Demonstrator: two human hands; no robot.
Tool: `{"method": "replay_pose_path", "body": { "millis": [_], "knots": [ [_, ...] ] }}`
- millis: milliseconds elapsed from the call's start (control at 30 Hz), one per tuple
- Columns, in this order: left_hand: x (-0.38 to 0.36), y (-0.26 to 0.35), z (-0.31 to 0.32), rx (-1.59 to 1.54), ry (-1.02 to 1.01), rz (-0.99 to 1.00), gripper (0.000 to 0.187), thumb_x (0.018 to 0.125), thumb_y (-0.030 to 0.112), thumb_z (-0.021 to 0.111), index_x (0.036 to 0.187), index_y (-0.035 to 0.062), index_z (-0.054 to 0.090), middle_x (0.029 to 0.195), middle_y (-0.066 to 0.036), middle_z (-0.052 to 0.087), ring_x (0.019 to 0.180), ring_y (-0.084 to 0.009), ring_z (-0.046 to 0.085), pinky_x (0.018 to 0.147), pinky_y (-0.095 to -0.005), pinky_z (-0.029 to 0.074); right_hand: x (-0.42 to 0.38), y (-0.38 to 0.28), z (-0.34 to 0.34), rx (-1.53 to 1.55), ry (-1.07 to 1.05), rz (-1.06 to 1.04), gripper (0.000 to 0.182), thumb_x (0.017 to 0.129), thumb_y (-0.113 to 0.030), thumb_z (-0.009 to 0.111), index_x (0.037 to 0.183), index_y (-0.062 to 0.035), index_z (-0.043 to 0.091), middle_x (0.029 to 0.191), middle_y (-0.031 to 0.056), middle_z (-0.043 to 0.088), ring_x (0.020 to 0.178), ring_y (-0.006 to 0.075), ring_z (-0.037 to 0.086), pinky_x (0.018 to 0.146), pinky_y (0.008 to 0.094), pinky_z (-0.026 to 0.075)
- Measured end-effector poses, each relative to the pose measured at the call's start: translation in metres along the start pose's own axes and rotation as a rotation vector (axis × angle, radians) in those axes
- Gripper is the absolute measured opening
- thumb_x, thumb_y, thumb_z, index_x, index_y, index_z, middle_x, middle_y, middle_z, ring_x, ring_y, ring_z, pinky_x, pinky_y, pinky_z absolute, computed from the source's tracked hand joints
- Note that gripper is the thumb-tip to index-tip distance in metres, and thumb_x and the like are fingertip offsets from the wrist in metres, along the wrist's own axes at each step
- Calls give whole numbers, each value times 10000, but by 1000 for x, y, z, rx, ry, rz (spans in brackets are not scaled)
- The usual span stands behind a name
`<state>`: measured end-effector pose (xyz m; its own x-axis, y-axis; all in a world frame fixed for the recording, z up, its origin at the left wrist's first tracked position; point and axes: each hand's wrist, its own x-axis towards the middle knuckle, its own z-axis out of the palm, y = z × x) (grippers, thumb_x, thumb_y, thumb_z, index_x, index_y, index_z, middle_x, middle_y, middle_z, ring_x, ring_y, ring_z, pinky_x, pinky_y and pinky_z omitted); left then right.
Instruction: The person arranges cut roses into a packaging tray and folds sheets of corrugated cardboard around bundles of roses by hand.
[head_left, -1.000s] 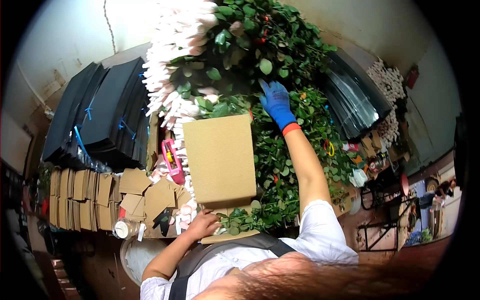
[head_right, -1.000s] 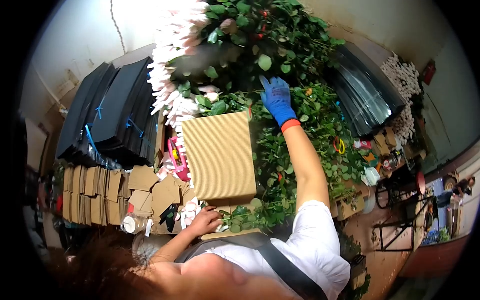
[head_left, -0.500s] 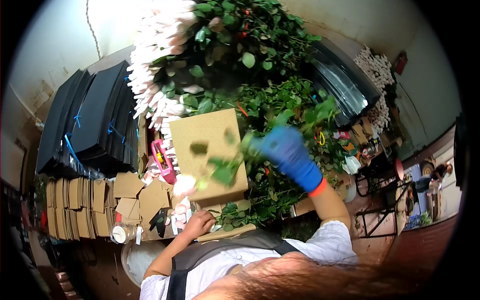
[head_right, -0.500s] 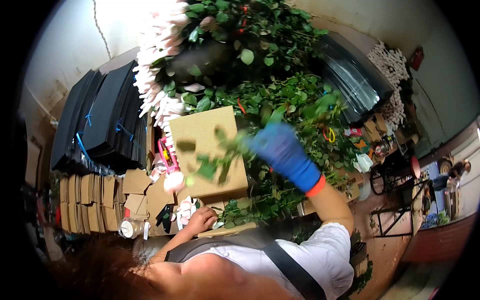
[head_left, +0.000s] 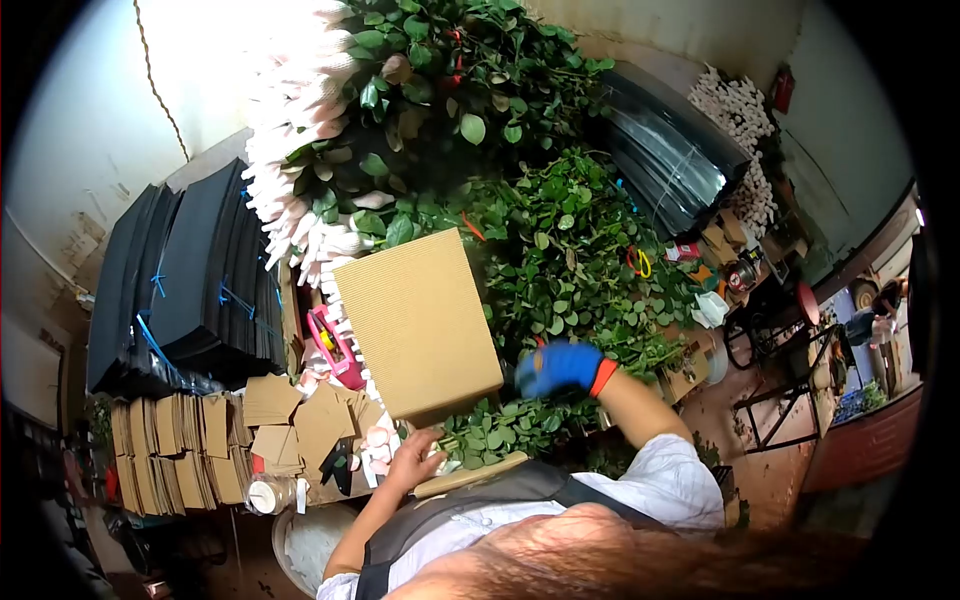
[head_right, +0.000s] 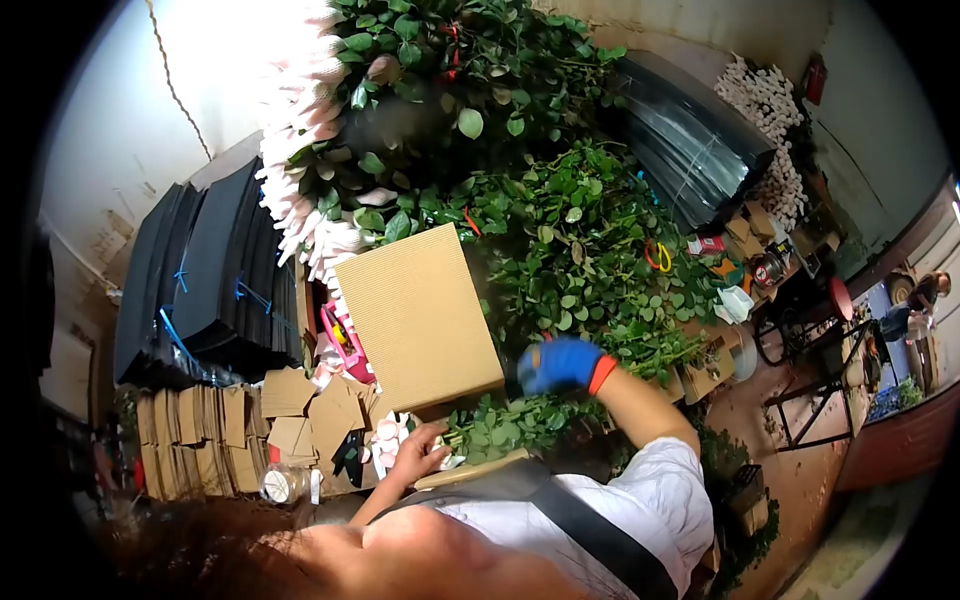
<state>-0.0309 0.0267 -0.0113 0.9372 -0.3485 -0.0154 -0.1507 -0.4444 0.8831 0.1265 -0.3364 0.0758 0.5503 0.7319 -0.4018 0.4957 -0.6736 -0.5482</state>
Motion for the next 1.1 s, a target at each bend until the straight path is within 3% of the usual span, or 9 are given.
{"method": "replay_pose_path", "body": {
  "millis": [33,200,367,600,633,767,900,967,1100],
  "knots": [
    [0,3,-2,26,-19,-10,428,828,135,780,1224,58,639,1146,-106,634,792,-221,593,718,-316,500,2,-55,-79,97,-109,424,295,882,-366,626,1029,-125,714,1078,83,721,912,269,700,813,361,565],
    [1,7,-5,97,-20,58,395,864,177,739,1228,52,650,1211,-128,633,896,-287,597,822,-375,496,91,18,-233,-271,1197,33,283,897,-185,606,1151,-73,662,1137,91,670,1132,296,603,790,395,532],
    [7,14,-9,217,-2,72,279,921,137,643,1184,54,685,1208,-166,627,1077,-377,538,984,-430,422,161,82,-242,-766,951,468,251,893,-341,584,1026,-172,713,969,139,709,882,328,670,897,436,457],
    [9,2,11,241,154,90,236,839,51,691,1072,37,721,1006,-138,653,952,-349,586,848,-421,482,89,68,-224,-267,807,123,276,873,-292,605,1045,-87,671,1076,170,688,988,389,651,861,472,518],
    [10,6,11,239,190,114,208,832,38,690,1039,33,717,962,-144,660,924,-353,594,837,-426,480,90,87,-216,-401,892,-34,235,856,-244,622,1034,-97,663,1020,155,695,956,385,658,823,480,526],
    [12,5,12,210,162,11,114,831,44,691,944,37,703,950,-137,682,916,-351,612,836,-417,478,84,79,-211,-710,875,170,192,825,-178,621,993,-94,659,929,155,683,867,378,661,683,503,529],
    [12,3,7,197,129,88,100,842,87,696,931,43,711,988,-110,700,947,-330,624,842,-408,475,50,36,-231,-523,1322,240,162,788,-164,646,923,-79,670,911,148,677,873,372,653,729,492,528],
    [9,2,7,207,147,115,101,861,90,684,943,41,716,1001,-115,704,954,-331,627,849,-412,476,16,21,-226,-563,1696,-96,306,737,-56,703,1041,-78,673,1109,126,686,1014,356,651,875,437,534],
    [6,-4,9,176,182,141,156,898,103,655,1019,34,724,1053,-133,706,940,-345,622,848,-407,482,-41,-26,-174,-452,1302,-316,461,724,48,597,1145,-112,695,1205,104,688,1110,306,652,941,403,536]
  ]
}}
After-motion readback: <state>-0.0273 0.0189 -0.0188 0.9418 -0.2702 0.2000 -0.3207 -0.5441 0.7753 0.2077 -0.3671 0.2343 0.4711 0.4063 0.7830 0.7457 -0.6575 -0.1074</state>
